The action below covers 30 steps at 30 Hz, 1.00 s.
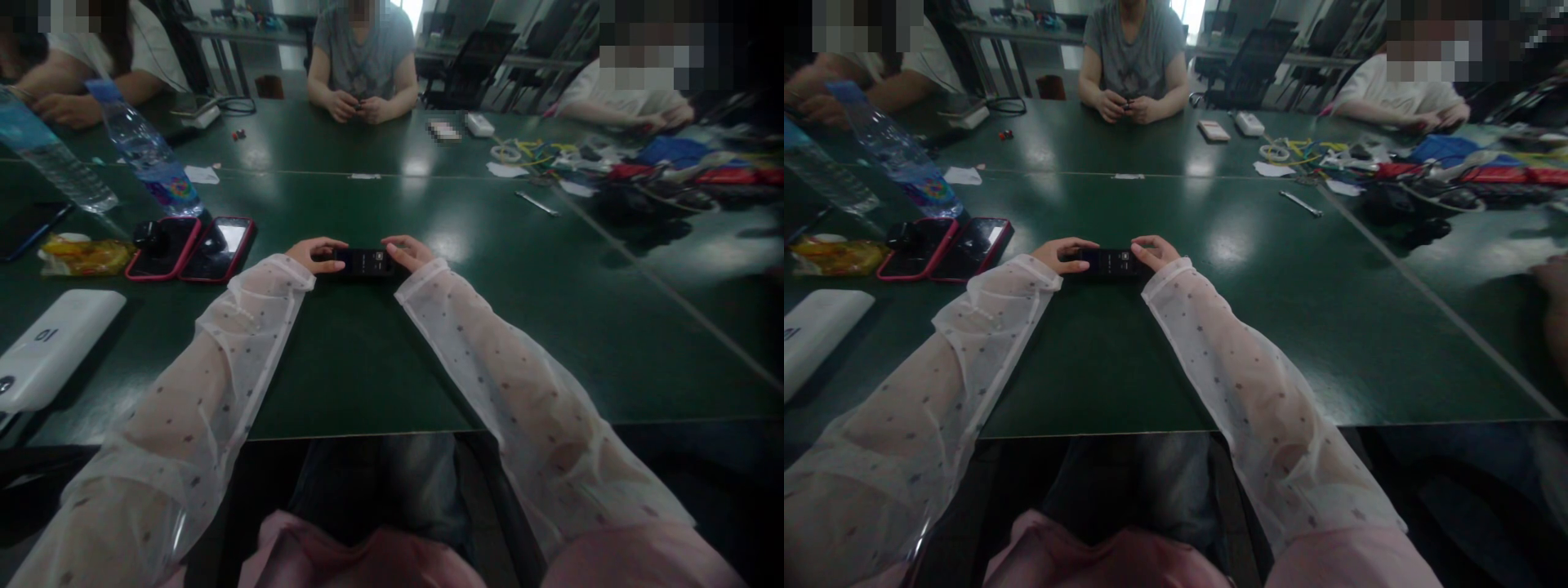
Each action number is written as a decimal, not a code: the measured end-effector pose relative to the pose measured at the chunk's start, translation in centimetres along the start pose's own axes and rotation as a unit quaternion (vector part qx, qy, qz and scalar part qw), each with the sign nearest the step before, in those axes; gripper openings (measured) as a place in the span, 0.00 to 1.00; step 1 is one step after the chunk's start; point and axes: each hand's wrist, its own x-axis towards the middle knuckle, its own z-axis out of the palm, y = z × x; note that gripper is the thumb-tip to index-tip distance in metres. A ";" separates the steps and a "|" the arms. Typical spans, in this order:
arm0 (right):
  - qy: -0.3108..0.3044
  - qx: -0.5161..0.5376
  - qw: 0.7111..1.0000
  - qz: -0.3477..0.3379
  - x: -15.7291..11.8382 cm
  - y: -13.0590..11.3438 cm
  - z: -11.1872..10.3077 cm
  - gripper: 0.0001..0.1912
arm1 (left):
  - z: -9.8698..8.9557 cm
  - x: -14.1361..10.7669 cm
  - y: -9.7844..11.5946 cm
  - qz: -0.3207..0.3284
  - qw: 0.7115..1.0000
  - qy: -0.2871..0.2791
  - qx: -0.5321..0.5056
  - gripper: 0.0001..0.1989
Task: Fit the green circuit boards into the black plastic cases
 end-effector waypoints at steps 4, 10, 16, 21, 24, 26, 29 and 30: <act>0.001 0.000 1.000 -0.006 0.2 0.3 0.0 0.32 | 0.1 -0.1 0.2 0.010 1.000 -0.003 -0.007 0.34; -0.002 -0.005 1.000 -0.010 0.4 0.6 -0.2 0.33 | 0.0 -0.1 0.2 0.003 1.000 -0.005 -0.014 0.35; 0.005 0.017 1.000 -0.004 0.6 0.7 -0.2 0.33 | -0.1 0.0 0.1 0.000 1.000 -0.004 -0.002 0.36; 0.002 0.012 1.000 -0.003 0.6 0.8 -0.2 0.33 | -0.3 0.1 -0.1 -0.004 1.000 -0.008 0.002 0.33; 0.000 0.010 1.000 -0.010 0.5 1.0 -0.3 0.31 | -0.3 0.0 0.0 -0.006 1.000 -0.012 0.008 0.33; -0.002 0.010 1.000 -0.015 0.6 1.0 -0.3 0.30 | -0.3 0.0 0.2 -0.011 1.000 -0.011 0.014 0.34; 0.000 0.019 1.000 -0.012 0.7 1.1 -0.2 0.30 | -0.2 -0.1 0.4 -0.014 1.000 -0.010 0.006 0.35; 0.004 0.023 1.000 -0.009 0.7 1.1 -0.1 0.31 | -0.2 -0.1 0.4 -0.013 1.000 -0.010 0.000 0.35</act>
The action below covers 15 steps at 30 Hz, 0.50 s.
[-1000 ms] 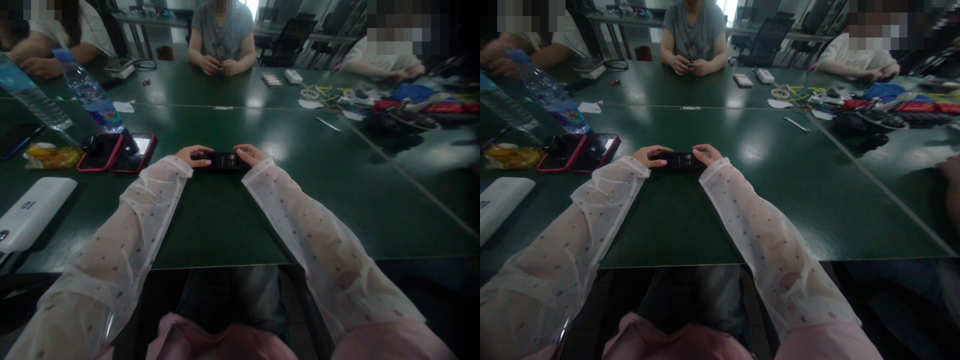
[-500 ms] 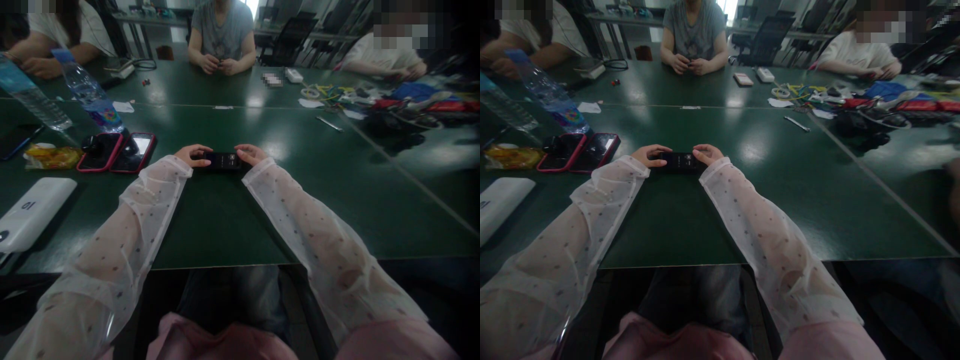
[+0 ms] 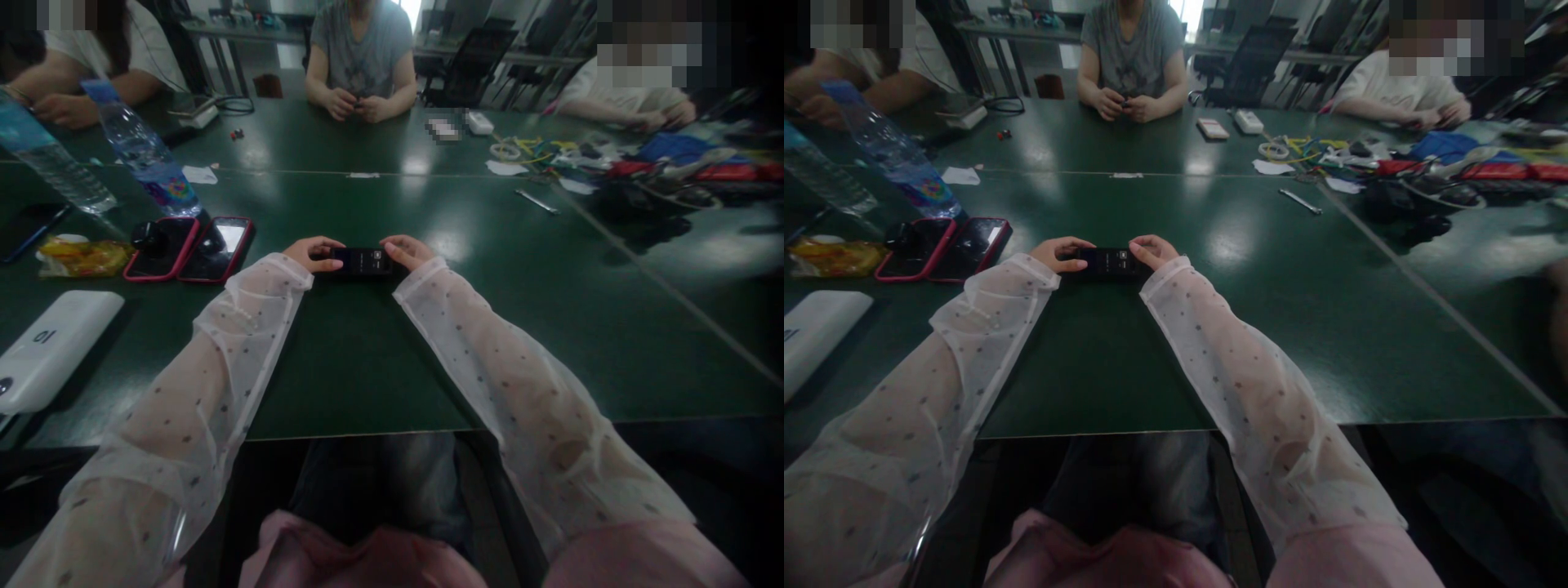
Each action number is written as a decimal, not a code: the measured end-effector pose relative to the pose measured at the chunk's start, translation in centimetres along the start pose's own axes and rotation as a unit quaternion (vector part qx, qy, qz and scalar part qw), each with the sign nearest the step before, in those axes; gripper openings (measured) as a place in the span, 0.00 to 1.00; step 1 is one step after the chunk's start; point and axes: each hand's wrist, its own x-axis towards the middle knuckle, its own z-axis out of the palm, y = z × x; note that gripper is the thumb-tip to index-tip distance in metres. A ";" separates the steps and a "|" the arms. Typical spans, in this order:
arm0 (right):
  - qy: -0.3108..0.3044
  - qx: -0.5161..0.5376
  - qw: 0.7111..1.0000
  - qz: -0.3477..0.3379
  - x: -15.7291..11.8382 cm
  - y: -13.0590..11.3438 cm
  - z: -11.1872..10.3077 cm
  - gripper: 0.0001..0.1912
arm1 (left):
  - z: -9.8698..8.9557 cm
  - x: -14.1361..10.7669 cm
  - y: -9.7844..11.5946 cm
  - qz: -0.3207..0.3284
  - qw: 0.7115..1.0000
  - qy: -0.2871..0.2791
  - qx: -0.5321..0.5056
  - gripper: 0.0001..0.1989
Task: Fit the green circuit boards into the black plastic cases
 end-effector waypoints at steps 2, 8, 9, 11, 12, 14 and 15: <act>0.009 0.008 1.000 0.004 0.1 0.0 0.2 0.31 | 0.1 0.0 0.0 0.002 1.000 0.002 -0.011 0.36; 0.027 -0.010 1.000 -0.006 0.0 0.1 0.9 0.31 | 0.3 0.4 -0.8 0.003 1.000 0.017 -0.020 0.37; 0.034 -0.016 0.999 -0.013 0.0 0.2 1.0 0.31 | 0.3 0.5 -0.9 0.004 1.000 0.017 -0.020 0.37; 0.046 -0.026 0.998 -0.027 0.2 0.4 1.1 0.31 | 0.2 0.7 -1.1 0.015 1.000 0.016 -0.017 0.36; 0.052 -0.032 0.998 -0.033 0.4 0.5 1.1 0.32 | 0.1 0.7 -1.1 0.024 1.000 0.016 -0.013 0.35; 0.063 -0.058 0.996 -0.038 0.8 0.9 0.9 0.36 | 0.0 0.7 -0.9 0.044 0.999 0.020 0.003 0.32; 0.065 -0.076 0.994 -0.037 1.1 1.1 0.8 0.38 | 0.0 0.7 -0.8 0.052 0.998 0.023 0.011 0.31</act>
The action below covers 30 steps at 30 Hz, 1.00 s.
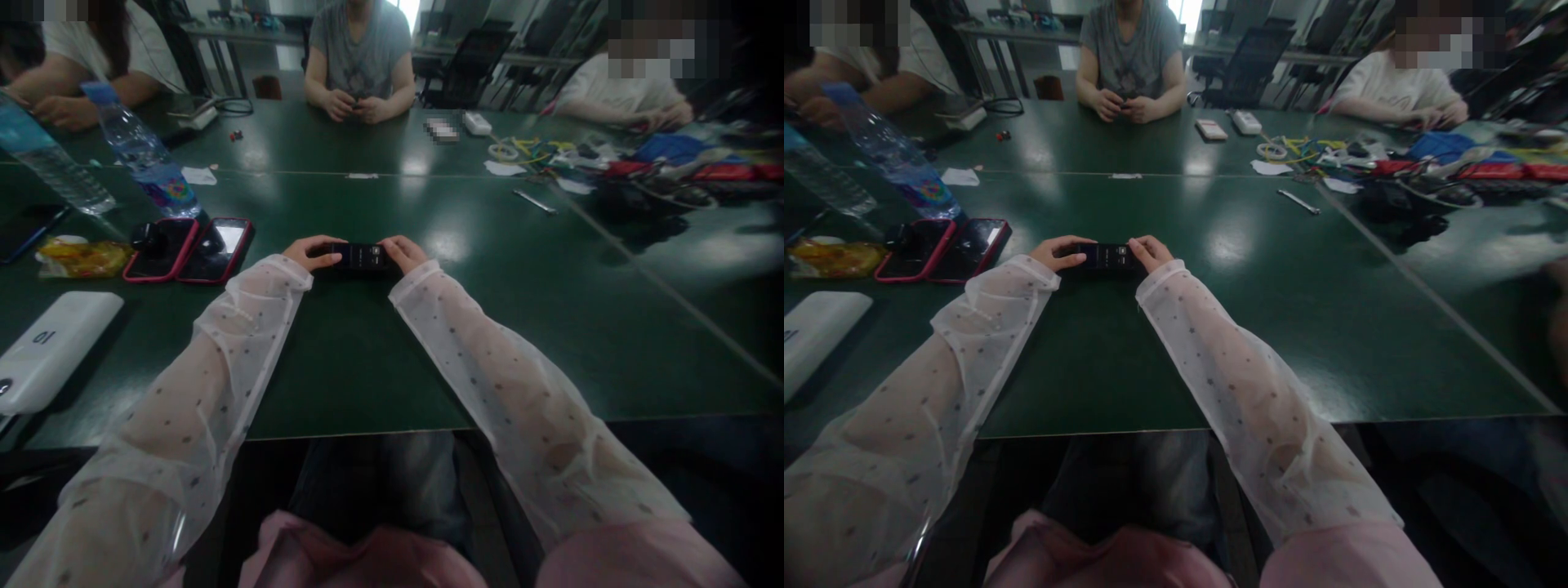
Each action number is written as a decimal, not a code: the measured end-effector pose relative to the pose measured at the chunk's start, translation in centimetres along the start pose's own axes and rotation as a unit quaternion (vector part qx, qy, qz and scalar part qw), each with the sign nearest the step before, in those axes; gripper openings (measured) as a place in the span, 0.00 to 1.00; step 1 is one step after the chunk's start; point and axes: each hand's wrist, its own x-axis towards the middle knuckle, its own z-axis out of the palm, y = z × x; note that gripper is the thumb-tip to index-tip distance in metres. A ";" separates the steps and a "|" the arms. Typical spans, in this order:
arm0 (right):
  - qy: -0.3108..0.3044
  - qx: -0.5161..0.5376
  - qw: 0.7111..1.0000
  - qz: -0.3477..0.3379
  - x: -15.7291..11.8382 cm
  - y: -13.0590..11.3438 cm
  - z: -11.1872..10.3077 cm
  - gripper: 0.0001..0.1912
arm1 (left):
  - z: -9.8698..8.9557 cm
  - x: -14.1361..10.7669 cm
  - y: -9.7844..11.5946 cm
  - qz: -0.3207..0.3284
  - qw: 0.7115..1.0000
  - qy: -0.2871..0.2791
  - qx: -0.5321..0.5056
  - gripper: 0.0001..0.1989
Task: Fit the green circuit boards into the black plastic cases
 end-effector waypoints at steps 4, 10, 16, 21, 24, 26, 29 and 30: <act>-0.012 -0.059 0.998 0.000 0.8 0.5 -0.2 0.43 | -0.1 -0.1 0.2 0.011 1.000 0.009 0.014 0.30; -0.031 -0.096 0.995 -0.027 0.0 0.6 -0.4 0.40 | -0.1 0.5 -1.3 -0.001 1.000 0.024 0.003 0.37; -0.040 -0.179 0.983 -0.029 -0.7 0.9 -0.8 0.40 | 0.0 0.8 -1.6 0.011 1.000 0.020 -0.018 0.40; -0.044 -0.148 0.986 -0.062 0.1 1.9 -0.7 0.38 | 0.2 0.8 -1.1 0.009 0.999 0.020 -0.028 0.43; -0.049 -0.143 0.986 -0.073 0.3 2.4 -0.7 0.38 | 0.3 0.8 -1.0 -0.006 0.999 0.025 -0.035 0.46; -0.045 -0.145 0.986 -0.073 0.3 2.6 -0.7 0.38 | 0.3 0.8 -1.0 -0.017 0.999 0.032 -0.041 0.47; -0.034 -0.147 0.986 -0.076 0.4 2.6 -0.6 0.38 | 0.4 0.8 -1.1 -0.027 0.998 0.040 -0.046 0.47; -0.030 -0.150 0.985 -0.077 0.4 2.6 -0.6 0.37 | 0.4 0.8 -1.0 -0.029 0.998 0.040 -0.046 0.47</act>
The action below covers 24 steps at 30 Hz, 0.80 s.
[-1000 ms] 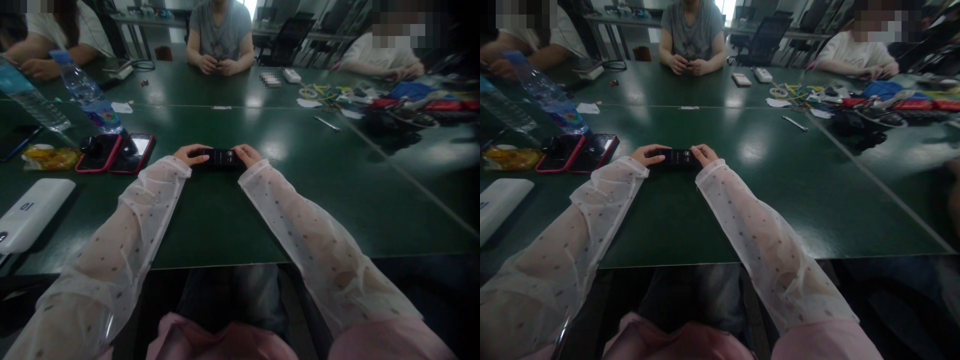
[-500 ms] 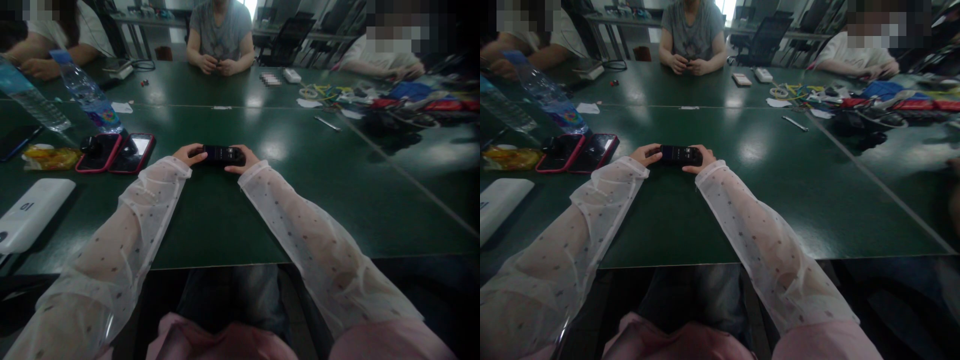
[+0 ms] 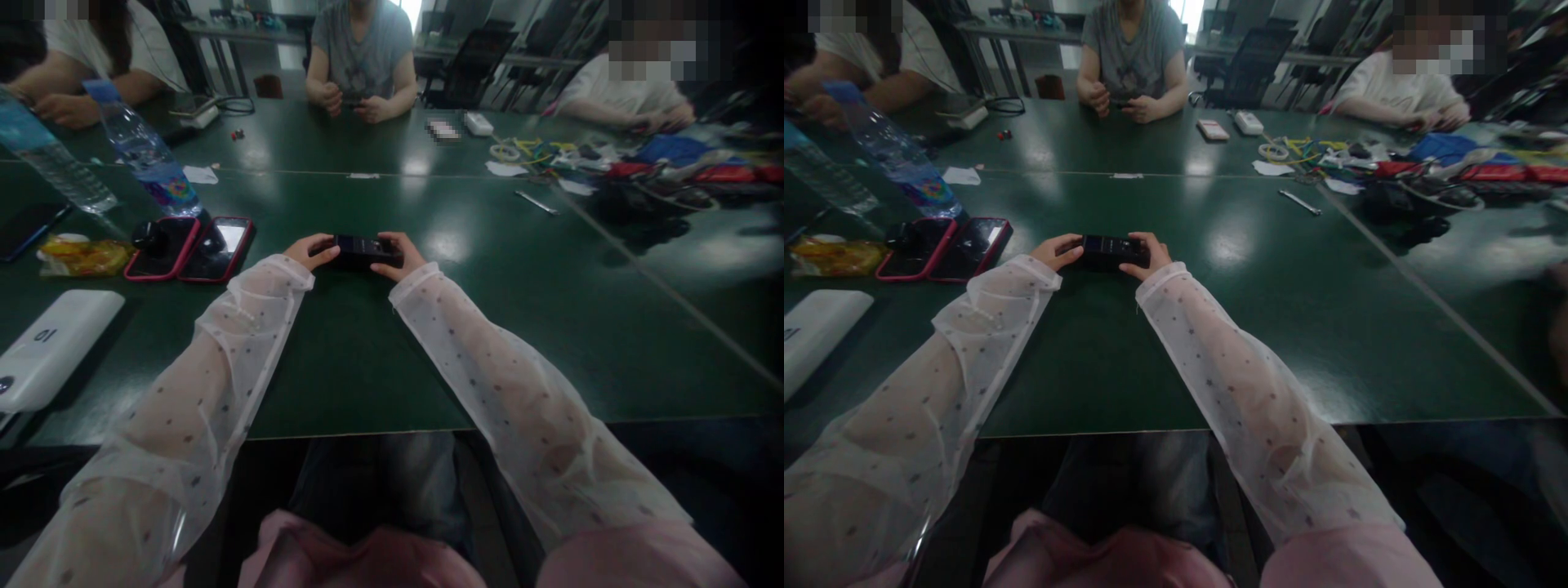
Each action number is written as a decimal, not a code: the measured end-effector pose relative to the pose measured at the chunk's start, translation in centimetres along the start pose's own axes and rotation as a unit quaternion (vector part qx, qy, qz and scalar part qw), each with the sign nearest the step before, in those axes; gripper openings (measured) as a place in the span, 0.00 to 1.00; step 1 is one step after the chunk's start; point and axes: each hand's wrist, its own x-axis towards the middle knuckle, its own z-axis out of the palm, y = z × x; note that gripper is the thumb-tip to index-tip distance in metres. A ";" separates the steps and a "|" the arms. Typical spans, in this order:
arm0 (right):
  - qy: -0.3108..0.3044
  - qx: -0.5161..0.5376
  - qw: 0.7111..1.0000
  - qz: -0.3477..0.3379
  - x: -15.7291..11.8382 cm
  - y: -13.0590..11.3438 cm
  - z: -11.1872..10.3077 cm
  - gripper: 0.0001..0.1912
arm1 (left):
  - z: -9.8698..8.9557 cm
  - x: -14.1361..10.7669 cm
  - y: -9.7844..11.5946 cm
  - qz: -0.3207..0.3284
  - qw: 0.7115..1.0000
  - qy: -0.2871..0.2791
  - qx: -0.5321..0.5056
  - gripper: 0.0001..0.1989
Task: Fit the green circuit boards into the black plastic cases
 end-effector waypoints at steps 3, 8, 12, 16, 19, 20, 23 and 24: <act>0.009 -0.012 1.000 0.005 -0.1 -0.4 0.0 0.36 | 0.0 -0.1 0.3 0.002 1.000 -0.009 0.009 0.47; 0.015 0.008 1.000 0.025 -0.6 -2.1 -0.3 0.34 | -0.3 0.0 -0.2 0.010 0.999 -0.017 0.026 0.46; 0.032 0.115 0.992 0.030 -0.4 -3.0 -1.1 0.42 | -0.6 0.3 -1.4 0.025 0.999 -0.031 0.036 0.45; 0.115 0.123 0.985 0.035 0.6 -1.7 -2.5 0.45 | -0.7 0.1 -1.2 0.053 0.996 -0.048 0.061 0.42; 0.199 0.065 0.976 0.057 1.1 0.1 -3.1 0.44 | -0.7 -0.2 -0.5 0.061 0.994 -0.050 0.073 0.40; 0.221 0.035 0.972 0.068 1.2 0.6 -3.2 0.42 | -0.7 -0.3 -0.3 0.062 0.994 -0.049 0.074 0.40; 0.250 -0.069 0.961 0.097 0.9 1.2 -3.5 0.38 | -0.6 -0.5 0.0 0.058 0.994 -0.047 0.076 0.38; 0.247 -0.100 0.958 0.103 0.7 1.1 -3.5 0.37 | -0.6 -0.6 0.0 0.056 0.994 -0.046 0.076 0.37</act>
